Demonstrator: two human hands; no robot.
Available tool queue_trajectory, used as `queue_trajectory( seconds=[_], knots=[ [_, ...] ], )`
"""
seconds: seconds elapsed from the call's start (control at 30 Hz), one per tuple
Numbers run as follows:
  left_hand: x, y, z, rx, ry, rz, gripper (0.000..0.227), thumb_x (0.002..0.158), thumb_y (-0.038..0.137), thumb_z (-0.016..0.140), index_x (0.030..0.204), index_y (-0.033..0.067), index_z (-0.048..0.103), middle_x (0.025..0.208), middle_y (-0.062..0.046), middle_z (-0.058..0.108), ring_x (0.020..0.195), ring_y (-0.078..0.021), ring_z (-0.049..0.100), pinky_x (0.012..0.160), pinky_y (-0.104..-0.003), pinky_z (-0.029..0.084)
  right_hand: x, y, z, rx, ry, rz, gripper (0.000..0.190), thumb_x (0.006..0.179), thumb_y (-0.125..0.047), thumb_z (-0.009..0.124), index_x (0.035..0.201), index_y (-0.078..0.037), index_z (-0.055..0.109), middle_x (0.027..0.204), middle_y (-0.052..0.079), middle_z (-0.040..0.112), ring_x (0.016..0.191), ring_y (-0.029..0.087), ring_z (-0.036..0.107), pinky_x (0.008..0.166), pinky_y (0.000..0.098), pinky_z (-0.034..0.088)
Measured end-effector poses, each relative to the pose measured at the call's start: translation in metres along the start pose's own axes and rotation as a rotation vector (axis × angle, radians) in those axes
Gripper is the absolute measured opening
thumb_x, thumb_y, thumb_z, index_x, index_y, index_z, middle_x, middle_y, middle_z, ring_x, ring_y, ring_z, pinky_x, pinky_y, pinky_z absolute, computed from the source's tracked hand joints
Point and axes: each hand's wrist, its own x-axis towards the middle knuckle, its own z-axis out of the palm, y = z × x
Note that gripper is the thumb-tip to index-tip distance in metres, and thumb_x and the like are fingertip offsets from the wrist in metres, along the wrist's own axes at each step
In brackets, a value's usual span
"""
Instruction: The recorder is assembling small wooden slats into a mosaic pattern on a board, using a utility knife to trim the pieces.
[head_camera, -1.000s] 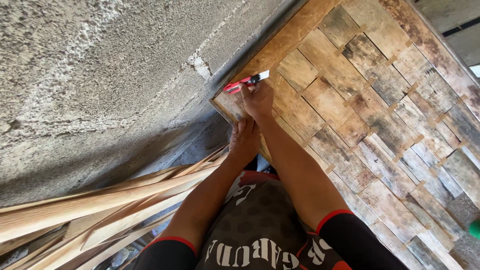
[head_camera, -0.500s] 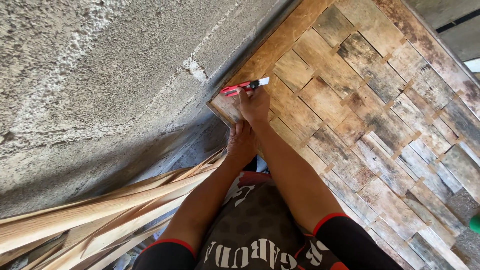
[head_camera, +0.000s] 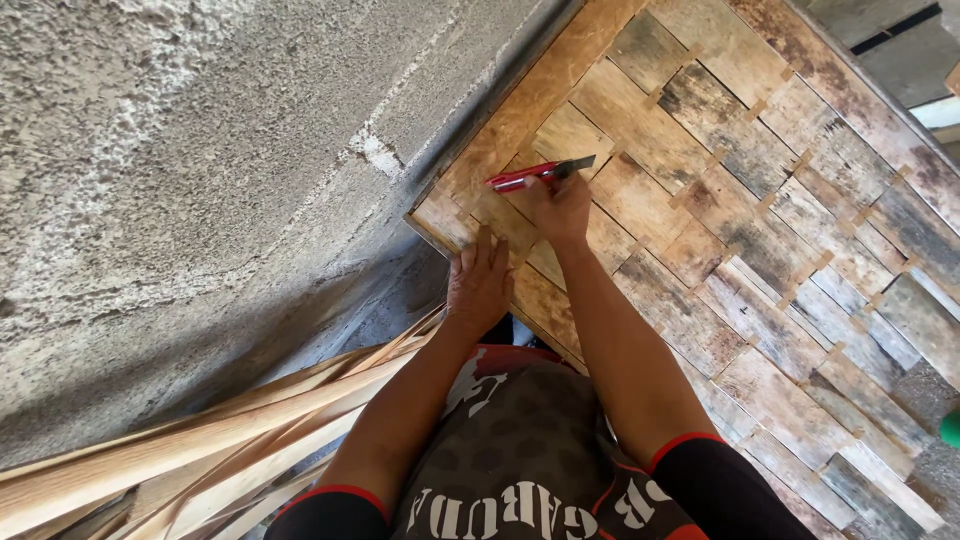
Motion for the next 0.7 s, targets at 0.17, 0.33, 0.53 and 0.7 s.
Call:
queue_trajectory(
  seconds=[0.17, 0.33, 0.53, 0.7],
  knots=[
    [0.000, 0.000, -0.003, 0.036, -0.019, 0.024, 0.062, 0.095, 0.035, 0.060, 0.147, 0.0026, 0.051, 0.161, -0.025, 0.032, 0.124, -0.0397, 0.046, 0.104, -0.055, 0.040, -0.005, 0.007, 0.003, 0.120, 0.012, -0.037, 0.023, 0.090, -0.017, 0.082, 0.097, -0.002, 0.065, 0.079, 0.004, 0.068, 0.069, 0.013, 0.058, 0.063, 0.0319, 0.048],
    [-0.002, -0.002, 0.008, 0.093, -0.046, 0.036, 0.062, 0.097, 0.037, 0.058, 0.147, 0.0021, 0.050, 0.161, -0.027, 0.030, 0.124, -0.0419, 0.047, 0.103, -0.058, 0.040, -0.004, 0.010, 0.009, 0.110, 0.007, 0.060, 0.026, 0.091, -0.019, 0.082, 0.098, -0.002, 0.065, 0.077, 0.004, 0.068, 0.067, 0.015, 0.058, 0.060, 0.0331, 0.047],
    [0.001, -0.001, 0.008, 0.119, -0.122, 0.013, 0.064, 0.095, 0.038, 0.056, 0.148, 0.0036, 0.050, 0.163, -0.026, 0.028, 0.124, -0.0407, 0.045, 0.103, -0.057, 0.040, -0.008, -0.006, 0.003, 0.049, -0.073, -0.017, 0.028, 0.088, -0.017, 0.083, 0.098, 0.001, 0.065, 0.077, 0.007, 0.068, 0.068, 0.017, 0.060, 0.060, 0.0342, 0.049],
    [0.001, -0.003, 0.011, 0.102, -0.088, 0.014, 0.062, 0.098, 0.038, 0.056, 0.149, 0.0042, 0.050, 0.165, -0.025, 0.027, 0.126, -0.0387, 0.045, 0.102, -0.054, 0.039, -0.012, -0.002, 0.011, 0.073, -0.061, 0.044, 0.026, 0.089, -0.017, 0.081, 0.097, 0.001, 0.065, 0.076, 0.009, 0.069, 0.065, 0.018, 0.060, 0.058, 0.0348, 0.048]
  ],
)
